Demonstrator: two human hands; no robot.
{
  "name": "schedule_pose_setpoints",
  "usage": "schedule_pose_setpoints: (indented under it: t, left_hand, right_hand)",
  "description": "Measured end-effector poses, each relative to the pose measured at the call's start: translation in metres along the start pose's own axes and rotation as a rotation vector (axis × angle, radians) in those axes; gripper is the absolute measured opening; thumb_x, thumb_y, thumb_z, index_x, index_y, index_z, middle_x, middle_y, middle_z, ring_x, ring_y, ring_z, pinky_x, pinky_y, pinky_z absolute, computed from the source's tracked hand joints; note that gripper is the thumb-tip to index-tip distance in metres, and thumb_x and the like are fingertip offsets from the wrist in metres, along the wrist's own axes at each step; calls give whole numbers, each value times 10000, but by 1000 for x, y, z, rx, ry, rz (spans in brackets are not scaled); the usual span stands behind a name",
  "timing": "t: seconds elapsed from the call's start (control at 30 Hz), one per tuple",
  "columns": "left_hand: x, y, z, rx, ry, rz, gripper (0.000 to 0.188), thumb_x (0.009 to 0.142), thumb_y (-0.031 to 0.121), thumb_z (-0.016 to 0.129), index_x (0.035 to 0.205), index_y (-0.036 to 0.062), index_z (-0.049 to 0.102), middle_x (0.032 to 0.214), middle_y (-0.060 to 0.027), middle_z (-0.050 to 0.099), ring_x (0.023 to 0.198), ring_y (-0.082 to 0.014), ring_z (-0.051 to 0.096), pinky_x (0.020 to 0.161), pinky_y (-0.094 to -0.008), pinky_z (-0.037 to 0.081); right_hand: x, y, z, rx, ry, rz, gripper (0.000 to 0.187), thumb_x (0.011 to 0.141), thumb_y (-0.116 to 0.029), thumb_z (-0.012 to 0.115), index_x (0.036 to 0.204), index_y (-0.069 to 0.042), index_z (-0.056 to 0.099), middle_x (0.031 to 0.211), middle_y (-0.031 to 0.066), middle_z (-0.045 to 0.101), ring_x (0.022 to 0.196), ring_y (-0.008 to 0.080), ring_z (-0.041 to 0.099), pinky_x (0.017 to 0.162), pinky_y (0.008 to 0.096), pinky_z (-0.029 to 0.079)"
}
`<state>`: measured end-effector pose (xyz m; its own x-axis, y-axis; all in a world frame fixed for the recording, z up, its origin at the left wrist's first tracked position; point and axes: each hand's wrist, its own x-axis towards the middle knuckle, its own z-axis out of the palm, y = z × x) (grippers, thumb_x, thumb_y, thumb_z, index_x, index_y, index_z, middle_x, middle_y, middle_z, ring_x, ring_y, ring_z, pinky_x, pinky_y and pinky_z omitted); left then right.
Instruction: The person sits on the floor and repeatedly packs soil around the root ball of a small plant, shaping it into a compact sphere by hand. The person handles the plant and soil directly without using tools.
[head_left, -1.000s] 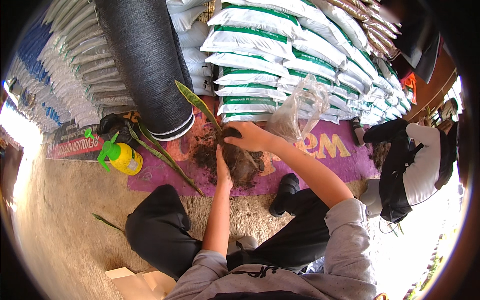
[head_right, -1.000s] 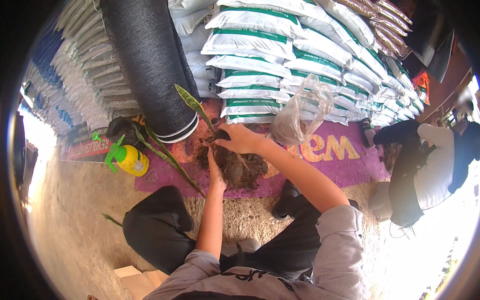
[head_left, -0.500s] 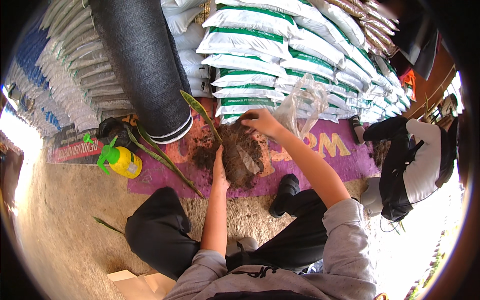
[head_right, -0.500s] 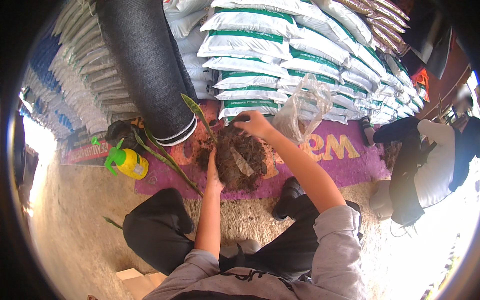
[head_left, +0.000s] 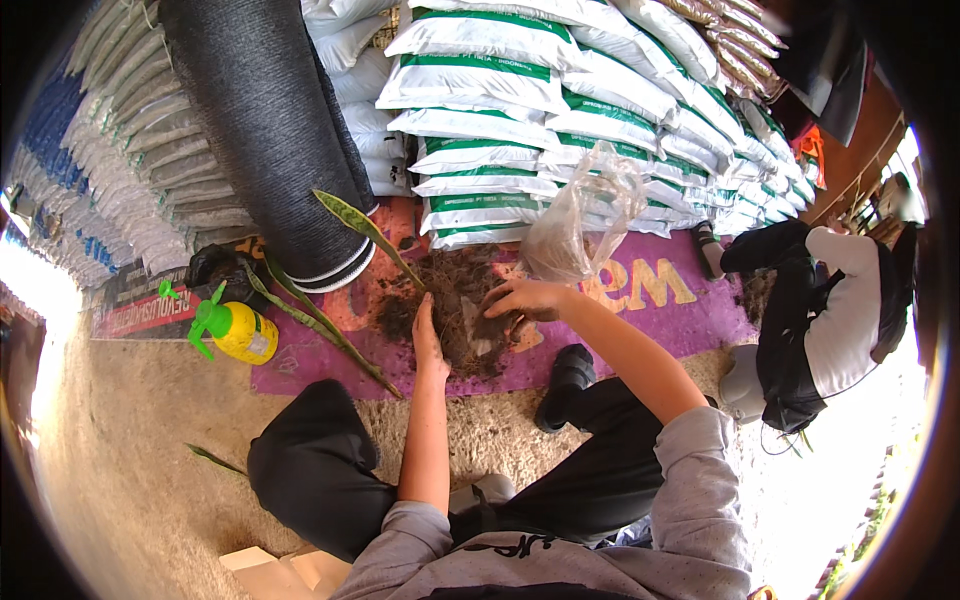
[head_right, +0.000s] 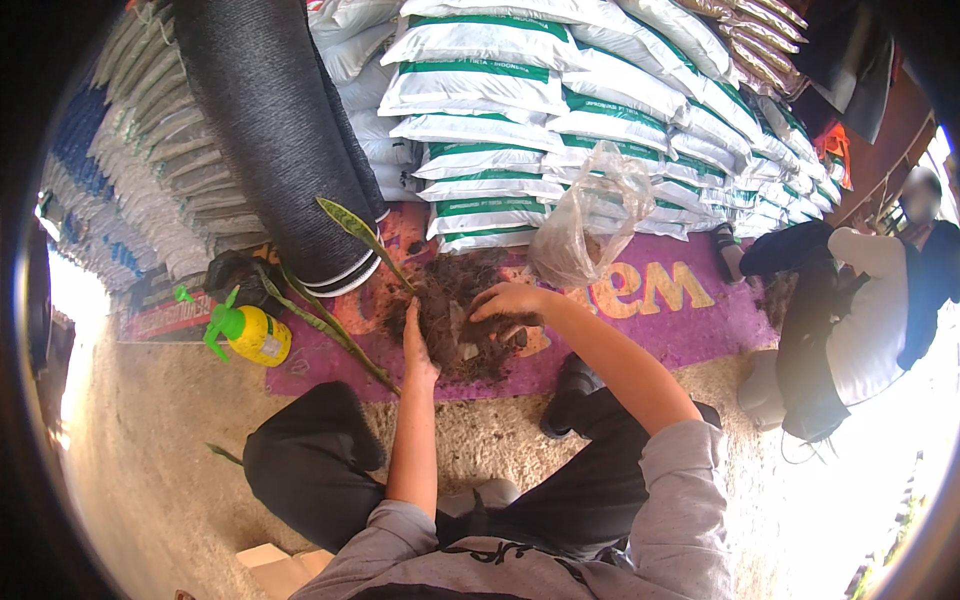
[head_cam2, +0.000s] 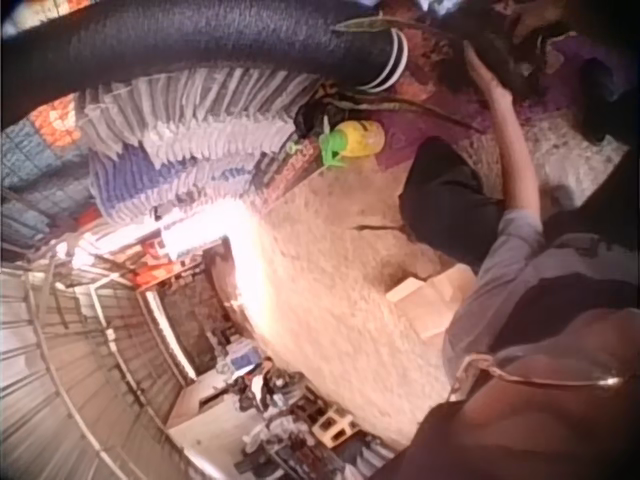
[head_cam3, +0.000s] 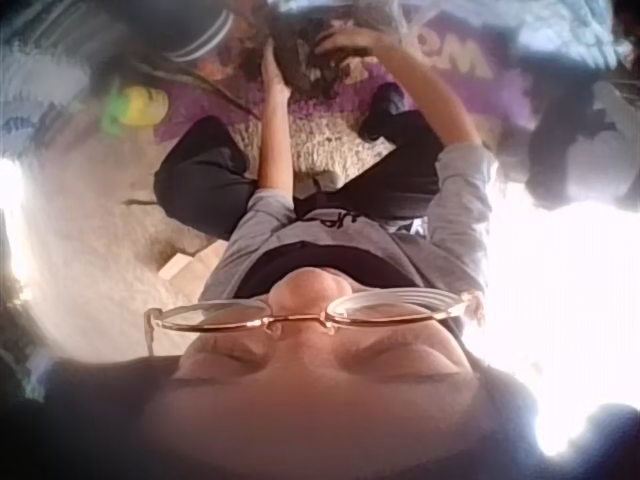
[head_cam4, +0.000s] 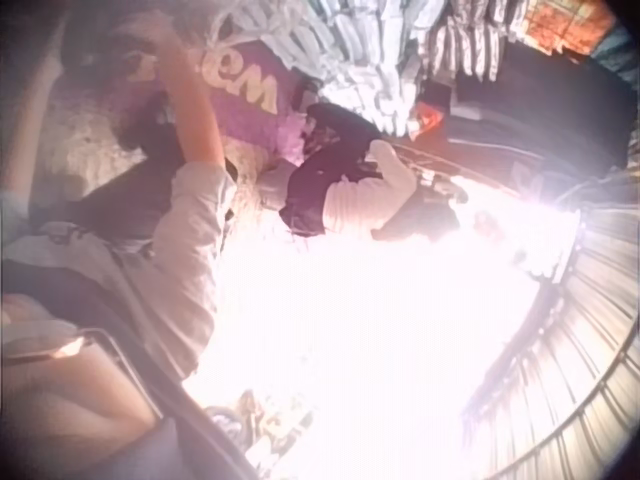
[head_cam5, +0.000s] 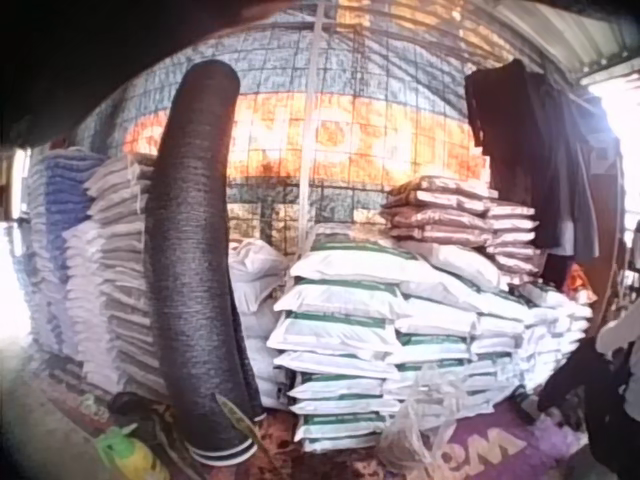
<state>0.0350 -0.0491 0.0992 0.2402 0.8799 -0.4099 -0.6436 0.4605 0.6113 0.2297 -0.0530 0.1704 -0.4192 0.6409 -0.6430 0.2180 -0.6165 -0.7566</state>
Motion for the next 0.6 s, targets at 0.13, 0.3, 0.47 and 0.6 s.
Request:
schedule_pose_setpoints:
  t: [0.13, 0.3, 0.47, 0.6]
  left_hand:
    - [1, 2, -4, -23, 60, -7, 442, 851, 434, 568, 1103, 71, 572, 967, -76, 630, 820, -220, 632, 698, -356, 523]
    - [0, 6, -10, -62, 88, 38, 441, 854, 443, 565, 1096, 74, 574, 925, -80, 631, 760, -237, 631, 662, -362, 530]
    - [-5, 12, -8, -11, 58, -22, 466, 873, 415, 538, 1156, 46, 554, 1063, -79, 615, 892, -209, 622, 770, -358, 495]
    - [-13, 16, -13, -42, 1, 25, 430, 890, 410, 522, 1126, 52, 559, 984, -93, 635, 790, -227, 633, 684, -364, 522]
  right_hand:
    - [-1, -3, -11, 32, 163, -15, 435, 821, -185, 630, 1211, -48, 496, 1051, 96, 591, 684, 182, 632, 596, 337, 550]
    - [-10, 8, -51, -151, 475, -40, 400, 779, -168, 636, 1149, -45, 546, 959, 111, 621, 741, 221, 647, 609, 367, 554]
    - [-9, 42, -69, -946, 857, -270, 531, 725, -155, 637, 1217, -10, 500, 1069, 237, 590, 884, 338, 627, 700, 408, 527]
    - [-18, 1, -20, -1169, 944, -185, 439, 746, -165, 623, 1165, -61, 542, 924, 237, 629, 834, 397, 610, 734, 424, 505]
